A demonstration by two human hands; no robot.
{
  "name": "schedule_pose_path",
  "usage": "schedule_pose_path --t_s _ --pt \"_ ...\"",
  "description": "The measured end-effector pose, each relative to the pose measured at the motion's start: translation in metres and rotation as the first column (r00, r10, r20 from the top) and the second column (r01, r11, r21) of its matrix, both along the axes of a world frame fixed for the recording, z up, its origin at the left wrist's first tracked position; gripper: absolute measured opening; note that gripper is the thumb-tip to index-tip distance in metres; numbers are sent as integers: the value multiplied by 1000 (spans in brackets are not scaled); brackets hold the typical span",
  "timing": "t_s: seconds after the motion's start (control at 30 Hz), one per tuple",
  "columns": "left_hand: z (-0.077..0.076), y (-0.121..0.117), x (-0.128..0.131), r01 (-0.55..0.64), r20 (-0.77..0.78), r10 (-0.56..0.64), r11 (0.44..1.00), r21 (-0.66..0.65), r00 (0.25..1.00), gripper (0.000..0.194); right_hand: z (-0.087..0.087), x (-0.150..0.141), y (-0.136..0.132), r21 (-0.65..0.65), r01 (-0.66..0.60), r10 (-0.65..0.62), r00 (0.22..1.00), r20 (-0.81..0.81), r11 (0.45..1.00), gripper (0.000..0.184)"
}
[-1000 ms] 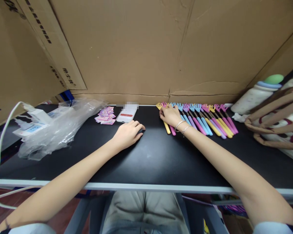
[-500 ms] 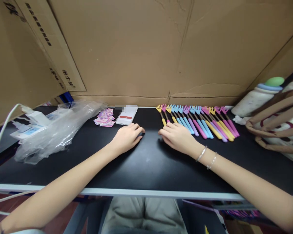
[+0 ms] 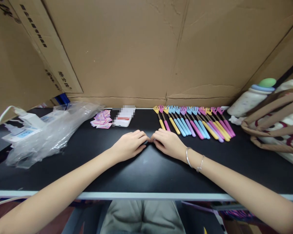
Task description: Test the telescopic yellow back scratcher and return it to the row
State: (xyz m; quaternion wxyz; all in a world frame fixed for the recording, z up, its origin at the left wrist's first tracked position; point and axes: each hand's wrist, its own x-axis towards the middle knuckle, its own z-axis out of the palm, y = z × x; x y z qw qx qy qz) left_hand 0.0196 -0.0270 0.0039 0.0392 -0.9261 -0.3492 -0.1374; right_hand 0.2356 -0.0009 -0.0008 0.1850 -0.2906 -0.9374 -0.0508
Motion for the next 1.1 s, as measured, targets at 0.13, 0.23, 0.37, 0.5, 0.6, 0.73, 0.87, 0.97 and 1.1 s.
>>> schedule_pose_path --t_s 0.13,0.23,0.37,0.5,0.6,0.73,0.87,0.97,1.1 --pt "-1 2 -2 12 -9 -12 1000 -11 1000 23 -1 -1 1 -36 -15 14 1000 -25 999 16" --pt "-2 3 -2 18 -11 -18 1000 -8 1000 24 0 -2 1 -42 -36 34 999 -33 998 16" --pt "-1 3 -1 22 -17 -22 1000 -11 1000 24 -1 -2 1 -77 -21 19 999 -34 997 16" --pt "0 2 -1 19 -29 -20 1000 -17 999 24 -2 -1 2 -119 -5 5 1000 -4 993 16" --pt "1 1 -2 23 -36 -23 1000 -19 999 24 -2 -1 2 -130 -6 7 1000 8 991 16" --pt "0 2 -2 21 -37 -21 1000 -12 999 24 -1 -2 3 -137 -5 7 1000 14 991 16" --pt "1 2 -2 27 -40 -28 999 -21 999 24 0 -1 3 -144 5 -2 1000 18 990 17" --pt "1 2 -2 26 -41 -27 1000 -18 999 24 -1 -1 2 -142 7 -4 1000 21 990 18" --pt "2 1 -2 29 -32 -29 1000 -8 999 23 1 0 2 -119 -42 47 998 44 992 19"
